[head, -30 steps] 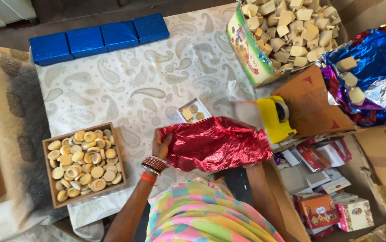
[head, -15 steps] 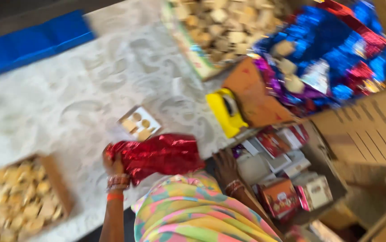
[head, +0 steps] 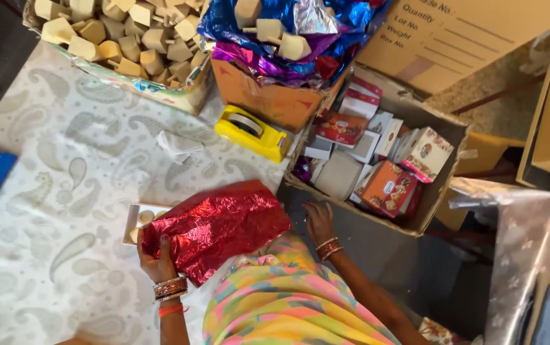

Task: The recorder is packing several small soap-like items into a decorative red foil wrap.

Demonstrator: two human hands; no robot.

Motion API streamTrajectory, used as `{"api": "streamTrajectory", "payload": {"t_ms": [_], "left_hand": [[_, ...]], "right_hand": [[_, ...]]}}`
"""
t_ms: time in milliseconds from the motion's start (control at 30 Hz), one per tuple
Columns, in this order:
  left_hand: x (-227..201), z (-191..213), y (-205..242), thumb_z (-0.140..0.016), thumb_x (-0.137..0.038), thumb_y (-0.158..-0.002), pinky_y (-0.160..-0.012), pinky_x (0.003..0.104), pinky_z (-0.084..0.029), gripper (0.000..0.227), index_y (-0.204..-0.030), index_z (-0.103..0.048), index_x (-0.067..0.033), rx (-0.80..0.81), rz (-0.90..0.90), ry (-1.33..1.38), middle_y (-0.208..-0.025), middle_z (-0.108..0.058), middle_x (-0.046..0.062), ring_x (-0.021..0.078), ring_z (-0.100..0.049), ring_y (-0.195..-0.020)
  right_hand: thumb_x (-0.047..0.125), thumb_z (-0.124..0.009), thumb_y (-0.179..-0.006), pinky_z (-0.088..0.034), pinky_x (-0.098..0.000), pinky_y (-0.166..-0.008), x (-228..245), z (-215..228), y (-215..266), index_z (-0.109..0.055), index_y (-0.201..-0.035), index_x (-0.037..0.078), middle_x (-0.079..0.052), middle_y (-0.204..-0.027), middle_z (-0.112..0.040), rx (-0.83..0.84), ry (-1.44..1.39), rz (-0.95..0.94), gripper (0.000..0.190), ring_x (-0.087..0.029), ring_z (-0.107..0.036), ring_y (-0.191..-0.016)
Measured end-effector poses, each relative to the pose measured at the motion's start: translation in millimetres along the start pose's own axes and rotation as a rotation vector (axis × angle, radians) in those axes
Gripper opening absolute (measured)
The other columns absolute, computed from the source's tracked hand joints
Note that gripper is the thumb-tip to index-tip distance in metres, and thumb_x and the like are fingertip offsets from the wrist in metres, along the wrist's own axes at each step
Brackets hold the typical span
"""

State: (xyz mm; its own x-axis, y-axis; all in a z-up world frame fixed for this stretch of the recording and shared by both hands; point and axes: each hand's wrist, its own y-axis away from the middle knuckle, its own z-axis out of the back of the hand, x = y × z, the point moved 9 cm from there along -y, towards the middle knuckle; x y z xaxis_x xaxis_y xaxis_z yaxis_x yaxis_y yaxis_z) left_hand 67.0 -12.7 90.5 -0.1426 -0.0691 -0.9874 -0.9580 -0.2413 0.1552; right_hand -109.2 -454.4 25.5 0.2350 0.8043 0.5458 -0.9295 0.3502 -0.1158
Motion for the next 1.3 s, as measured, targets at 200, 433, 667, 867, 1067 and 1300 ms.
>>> {"api": "streamTrajectory", "payload": {"t_ms": [200,433,667,867,1067,1300], "left_hand": [[-6,35,11,-0.078,0.005,-0.083,-0.107,0.036,-0.053,0.085,-0.158,-0.038,0.0015,0.045,-0.034,-0.144,-0.147,-0.056,0.016,0.0223,-0.060,-0.125],[-6,9,35,-0.081,0.007,-0.074,-0.110,0.038,-0.049,0.097,-0.159,-0.035,-0.0011,0.287,-0.034,-0.241,-0.150,-0.052,0.017,0.0240,-0.056,-0.130],[-2,-22,75,-0.081,0.004,-0.071,-0.112,0.038,-0.046,0.103,-0.159,-0.030,-0.0048,0.682,-0.015,-0.380,-0.155,-0.047,0.015,0.0244,-0.052,-0.136],[11,-35,124,-0.084,0.000,-0.069,-0.109,0.036,-0.051,0.108,-0.161,-0.028,-0.0122,0.922,0.110,-0.530,-0.151,-0.053,0.014,0.0224,-0.059,-0.131],[-4,-49,145,-0.084,0.001,-0.065,-0.107,0.037,-0.050,0.117,-0.161,-0.018,-0.0115,1.050,-0.038,-0.707,-0.154,-0.046,0.019,0.0281,-0.055,-0.133],[15,-36,131,-0.080,-0.010,-0.075,-0.095,0.043,-0.055,0.100,-0.159,-0.025,-0.0073,1.019,-0.500,-1.040,-0.145,-0.053,0.022,0.0388,-0.057,-0.127]], "right_hand": [[0.015,-0.061,-0.094,-0.051,-0.0423,-0.103,17,-39,17,-0.064,-0.130,0.014,-0.009,-0.120,-0.071,0.049,-0.437,-0.283,0.035,-0.025,-0.067,-0.114],[0.047,-0.053,-0.102,-0.051,-0.0434,-0.097,79,-134,74,-0.063,-0.135,0.012,-0.007,-0.125,-0.069,0.179,-2.000,-0.879,0.049,-0.024,-0.063,-0.113],[0.045,-0.049,-0.108,-0.048,-0.0453,-0.113,132,-158,132,-0.059,-0.136,0.007,-0.008,-0.139,-0.063,0.370,-2.288,-0.643,0.048,-0.025,-0.060,-0.127],[0.022,-0.060,-0.107,-0.049,-0.0482,-0.108,146,-176,188,-0.057,-0.138,0.003,-0.011,-0.135,-0.063,0.366,-1.973,-0.560,0.036,-0.028,-0.060,-0.125],[0.017,-0.064,-0.105,-0.047,-0.0484,-0.111,175,-98,176,-0.049,-0.143,0.004,-0.013,-0.140,-0.058,0.277,-2.244,-0.544,0.043,-0.029,-0.056,-0.129],[0.015,-0.072,-0.095,-0.042,-0.0429,-0.119,213,-4,156,-0.035,-0.156,0.013,-0.005,-0.157,-0.046,0.255,-2.133,-0.344,0.071,-0.021,-0.046,-0.143]]}}
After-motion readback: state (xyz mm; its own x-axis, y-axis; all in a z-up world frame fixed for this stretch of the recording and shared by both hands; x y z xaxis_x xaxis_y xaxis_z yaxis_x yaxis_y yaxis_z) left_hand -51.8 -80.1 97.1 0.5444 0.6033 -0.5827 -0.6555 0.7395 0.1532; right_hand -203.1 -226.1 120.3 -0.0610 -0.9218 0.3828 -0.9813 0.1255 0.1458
